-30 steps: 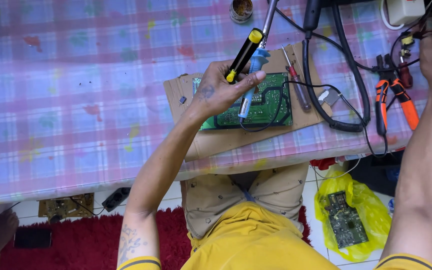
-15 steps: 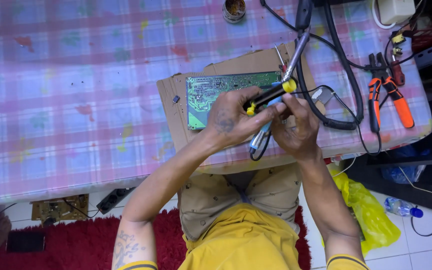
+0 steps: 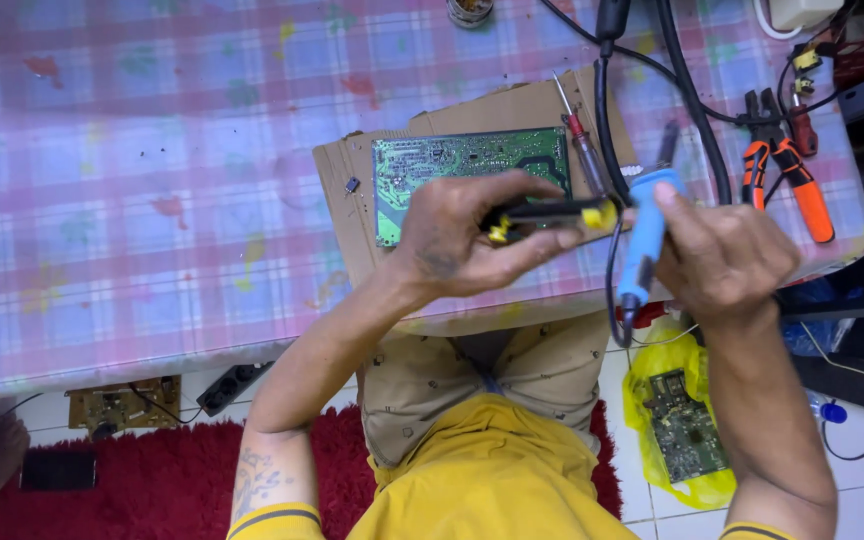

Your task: Soldering and desoldering components on a printed circuit board using a soldering iron and a desoldering pump.

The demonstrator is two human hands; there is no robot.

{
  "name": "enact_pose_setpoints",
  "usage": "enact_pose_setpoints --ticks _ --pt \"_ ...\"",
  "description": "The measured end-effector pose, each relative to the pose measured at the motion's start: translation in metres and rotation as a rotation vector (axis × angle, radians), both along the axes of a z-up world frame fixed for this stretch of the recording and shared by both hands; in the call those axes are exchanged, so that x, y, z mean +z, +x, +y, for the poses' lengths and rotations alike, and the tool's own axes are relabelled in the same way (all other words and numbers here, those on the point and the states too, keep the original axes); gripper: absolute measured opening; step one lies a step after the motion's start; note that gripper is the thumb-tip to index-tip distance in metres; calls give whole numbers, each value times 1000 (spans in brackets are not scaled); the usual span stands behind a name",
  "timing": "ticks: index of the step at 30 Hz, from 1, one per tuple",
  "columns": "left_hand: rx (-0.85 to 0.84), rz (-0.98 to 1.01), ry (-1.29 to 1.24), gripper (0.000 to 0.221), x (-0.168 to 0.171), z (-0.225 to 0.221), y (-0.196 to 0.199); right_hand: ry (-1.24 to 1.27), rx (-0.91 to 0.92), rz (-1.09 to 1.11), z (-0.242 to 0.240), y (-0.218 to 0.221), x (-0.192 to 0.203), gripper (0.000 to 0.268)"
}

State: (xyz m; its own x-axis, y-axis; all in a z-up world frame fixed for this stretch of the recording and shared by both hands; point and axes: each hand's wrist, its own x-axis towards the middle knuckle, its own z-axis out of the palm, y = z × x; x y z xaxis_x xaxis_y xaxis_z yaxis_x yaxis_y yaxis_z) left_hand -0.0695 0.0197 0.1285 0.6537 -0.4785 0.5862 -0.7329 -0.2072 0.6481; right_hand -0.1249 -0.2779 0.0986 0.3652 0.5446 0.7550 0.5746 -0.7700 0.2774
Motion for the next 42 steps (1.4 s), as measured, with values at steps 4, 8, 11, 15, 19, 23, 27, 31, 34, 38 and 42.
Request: enact_pose_setpoints --ticks 4,8,11,15,19,23,27,31,34,38,42 --pt "142 63 -31 37 -4 14 30 121 -77 -15 -20 -9 31 36" --pt "160 -75 -18 35 -26 15 48 234 -107 54 -21 -18 30 27" --pt "44 -325 77 39 -35 1 44 139 97 195 -5 2 27 19" --pt "21 -517 215 46 -12 -28 41 56 118 285 16 11 38 28" --pt "-45 -525 347 39 5 -39 46 38 125 323 15 17 43 24" --pt "-2 -654 371 33 12 -42 48 43 89 370 8 16 45 23" --pt "11 -700 375 31 13 -48 54 64 79 395 6 16 43 26" --pt "-13 -645 406 44 5 -56 66 73 38 398 2 14 35 46" --pt "16 -618 409 42 5 -53 74 216 25 560 -1 22 37 49" --pt "40 -647 325 30 16 -47 77 156 -152 965 -42 67 13 65" --pt "38 -656 253 41 21 -43 77 -3 -511 1441 -41 102 -5 10"
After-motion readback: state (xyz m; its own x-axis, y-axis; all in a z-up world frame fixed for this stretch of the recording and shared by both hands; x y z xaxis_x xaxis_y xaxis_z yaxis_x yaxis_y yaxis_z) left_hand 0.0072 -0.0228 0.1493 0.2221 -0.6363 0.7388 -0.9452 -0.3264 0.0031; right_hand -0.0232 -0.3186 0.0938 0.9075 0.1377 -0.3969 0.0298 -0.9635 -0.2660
